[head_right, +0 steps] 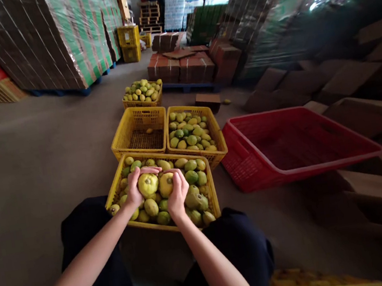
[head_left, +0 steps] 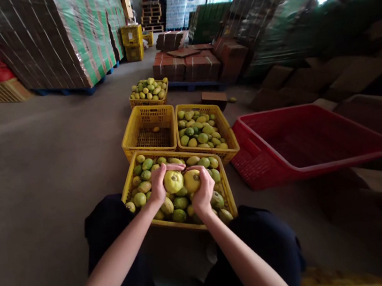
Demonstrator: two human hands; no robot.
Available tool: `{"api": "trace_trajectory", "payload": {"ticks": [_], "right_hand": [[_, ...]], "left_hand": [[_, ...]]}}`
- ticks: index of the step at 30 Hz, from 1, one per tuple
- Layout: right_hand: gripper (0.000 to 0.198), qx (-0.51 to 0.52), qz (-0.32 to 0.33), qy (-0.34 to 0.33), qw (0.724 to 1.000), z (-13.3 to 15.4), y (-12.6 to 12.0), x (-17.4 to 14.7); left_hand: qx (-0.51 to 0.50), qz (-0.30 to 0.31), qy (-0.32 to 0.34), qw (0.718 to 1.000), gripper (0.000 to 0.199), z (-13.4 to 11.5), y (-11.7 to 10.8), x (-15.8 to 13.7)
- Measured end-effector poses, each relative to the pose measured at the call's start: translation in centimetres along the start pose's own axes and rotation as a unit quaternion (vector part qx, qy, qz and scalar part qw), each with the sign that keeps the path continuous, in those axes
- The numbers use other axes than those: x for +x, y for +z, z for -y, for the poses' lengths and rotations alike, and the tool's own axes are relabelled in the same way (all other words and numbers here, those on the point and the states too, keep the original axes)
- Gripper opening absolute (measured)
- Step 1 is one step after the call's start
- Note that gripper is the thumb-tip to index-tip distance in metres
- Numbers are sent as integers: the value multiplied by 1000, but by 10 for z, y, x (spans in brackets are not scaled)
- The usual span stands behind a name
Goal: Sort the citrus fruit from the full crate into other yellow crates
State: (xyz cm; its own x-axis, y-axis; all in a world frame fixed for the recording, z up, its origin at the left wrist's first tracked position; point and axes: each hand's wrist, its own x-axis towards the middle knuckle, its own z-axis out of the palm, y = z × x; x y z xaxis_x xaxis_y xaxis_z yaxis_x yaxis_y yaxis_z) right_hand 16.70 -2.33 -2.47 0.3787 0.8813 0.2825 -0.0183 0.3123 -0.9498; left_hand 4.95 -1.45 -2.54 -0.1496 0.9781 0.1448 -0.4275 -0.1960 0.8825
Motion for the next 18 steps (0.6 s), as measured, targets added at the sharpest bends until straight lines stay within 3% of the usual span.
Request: {"api": "trace_trajectory", "payload": {"ticks": [6, 11, 14, 16, 18], "right_hand": [[40, -22, -3, -58, 998, 9, -1, -2], [43, -33, 28, -33, 999, 14, -8, -4], [41, -24, 30, 45, 998, 17, -5, -2], [39, 5, 19, 154, 988, 14, -1, 4], [39, 54, 21, 290, 955, 8, 3, 11]], "left_hand": [[-10, 53, -1, 999, 55, 2, 7, -3], [-24, 24, -34, 999, 51, -8, 8, 0], [-92, -23, -95, 991, 38, -10, 11, 2], [-166, -73, -156, 971, 35, -10, 12, 6], [-241, -128, -217, 937, 31, -8, 13, 10]]}}
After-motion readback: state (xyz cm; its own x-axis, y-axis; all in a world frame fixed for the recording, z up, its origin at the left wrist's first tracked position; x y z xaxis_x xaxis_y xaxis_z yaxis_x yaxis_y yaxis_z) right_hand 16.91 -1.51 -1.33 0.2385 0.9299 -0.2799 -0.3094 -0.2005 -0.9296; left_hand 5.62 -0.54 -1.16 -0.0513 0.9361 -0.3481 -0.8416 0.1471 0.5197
